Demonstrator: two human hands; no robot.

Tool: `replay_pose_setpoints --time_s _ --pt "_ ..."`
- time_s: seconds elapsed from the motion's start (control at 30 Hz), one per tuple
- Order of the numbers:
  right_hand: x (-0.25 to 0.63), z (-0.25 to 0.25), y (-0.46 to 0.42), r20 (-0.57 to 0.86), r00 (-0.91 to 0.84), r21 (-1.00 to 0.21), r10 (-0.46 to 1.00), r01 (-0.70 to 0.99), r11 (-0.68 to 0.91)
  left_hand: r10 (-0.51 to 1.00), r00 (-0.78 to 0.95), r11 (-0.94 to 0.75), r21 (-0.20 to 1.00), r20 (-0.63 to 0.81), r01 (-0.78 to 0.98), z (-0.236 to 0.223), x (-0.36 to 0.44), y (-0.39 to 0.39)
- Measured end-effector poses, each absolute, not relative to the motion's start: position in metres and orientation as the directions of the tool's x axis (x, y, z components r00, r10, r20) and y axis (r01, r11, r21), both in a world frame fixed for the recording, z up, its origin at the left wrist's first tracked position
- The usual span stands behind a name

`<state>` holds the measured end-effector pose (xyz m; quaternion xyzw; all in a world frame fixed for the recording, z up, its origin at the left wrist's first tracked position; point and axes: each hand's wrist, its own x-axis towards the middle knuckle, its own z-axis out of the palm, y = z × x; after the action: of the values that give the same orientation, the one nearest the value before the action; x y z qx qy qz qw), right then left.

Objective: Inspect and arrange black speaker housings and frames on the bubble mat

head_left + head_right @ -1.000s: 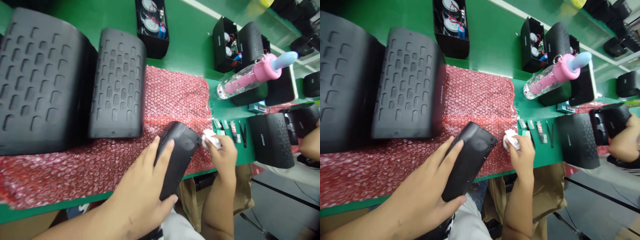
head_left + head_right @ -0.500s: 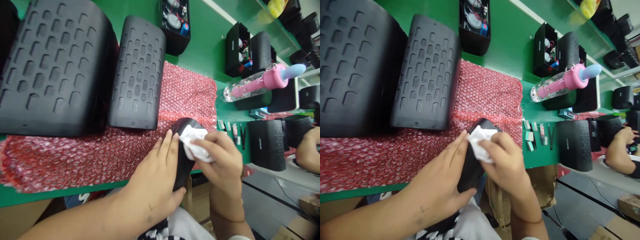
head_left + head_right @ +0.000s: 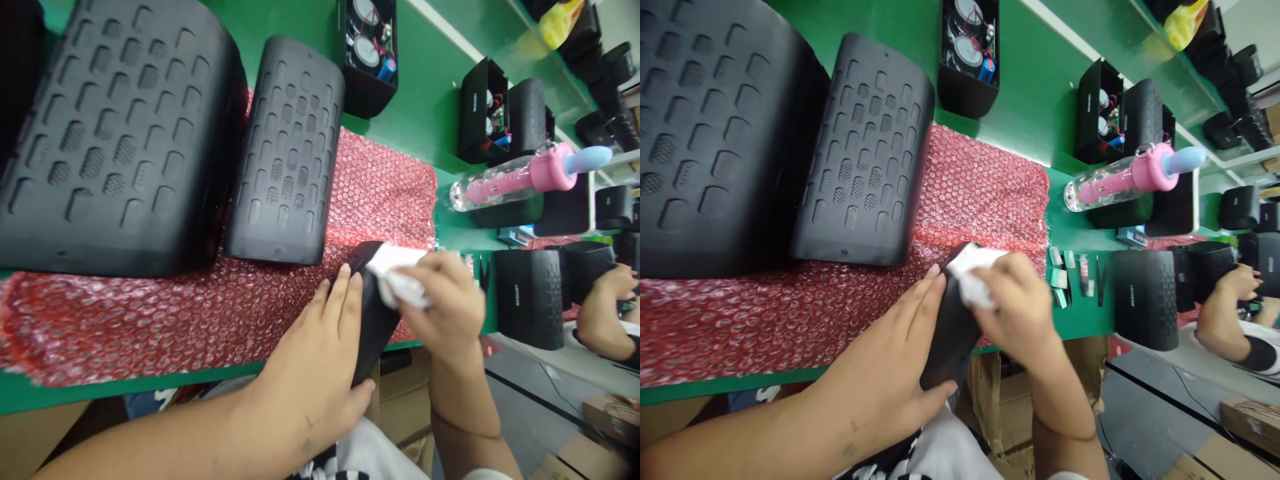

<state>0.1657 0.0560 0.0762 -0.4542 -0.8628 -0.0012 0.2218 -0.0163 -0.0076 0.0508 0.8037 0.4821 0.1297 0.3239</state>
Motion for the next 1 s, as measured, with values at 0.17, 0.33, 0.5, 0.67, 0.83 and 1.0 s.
replay_pose_setpoints --time_s 0.17,0.33,0.5,0.67,0.83,1.0 --pt "0.164 0.077 0.055 0.37 -0.537 -0.174 0.758 0.761 0.624 0.87 0.492 -0.357 0.662 -0.021 0.659 0.045 -0.016 -0.009" --pt "0.166 0.075 0.046 0.443 -0.479 -0.113 0.758 0.808 0.578 0.872 0.488 -0.395 0.658 0.048 0.641 0.04 -0.017 -0.01" --pt "0.173 0.069 0.034 0.456 -0.413 -0.136 0.788 0.843 0.52 0.875 0.482 -0.383 0.669 0.042 0.637 0.038 -0.017 -0.011" --pt "0.18 0.065 0.029 0.43 -0.508 -0.126 0.746 0.785 0.607 0.878 0.476 -0.395 0.654 0.062 0.645 0.035 -0.017 -0.012" --pt "0.184 0.064 0.027 0.469 -0.519 -0.102 0.714 0.771 0.628 0.874 0.482 -0.407 0.643 0.066 0.648 0.033 -0.016 -0.012" --pt "0.173 0.057 0.031 0.541 -0.463 -0.059 0.703 0.812 0.58 0.866 0.492 -0.315 0.669 -0.087 0.673 0.039 -0.013 -0.01"
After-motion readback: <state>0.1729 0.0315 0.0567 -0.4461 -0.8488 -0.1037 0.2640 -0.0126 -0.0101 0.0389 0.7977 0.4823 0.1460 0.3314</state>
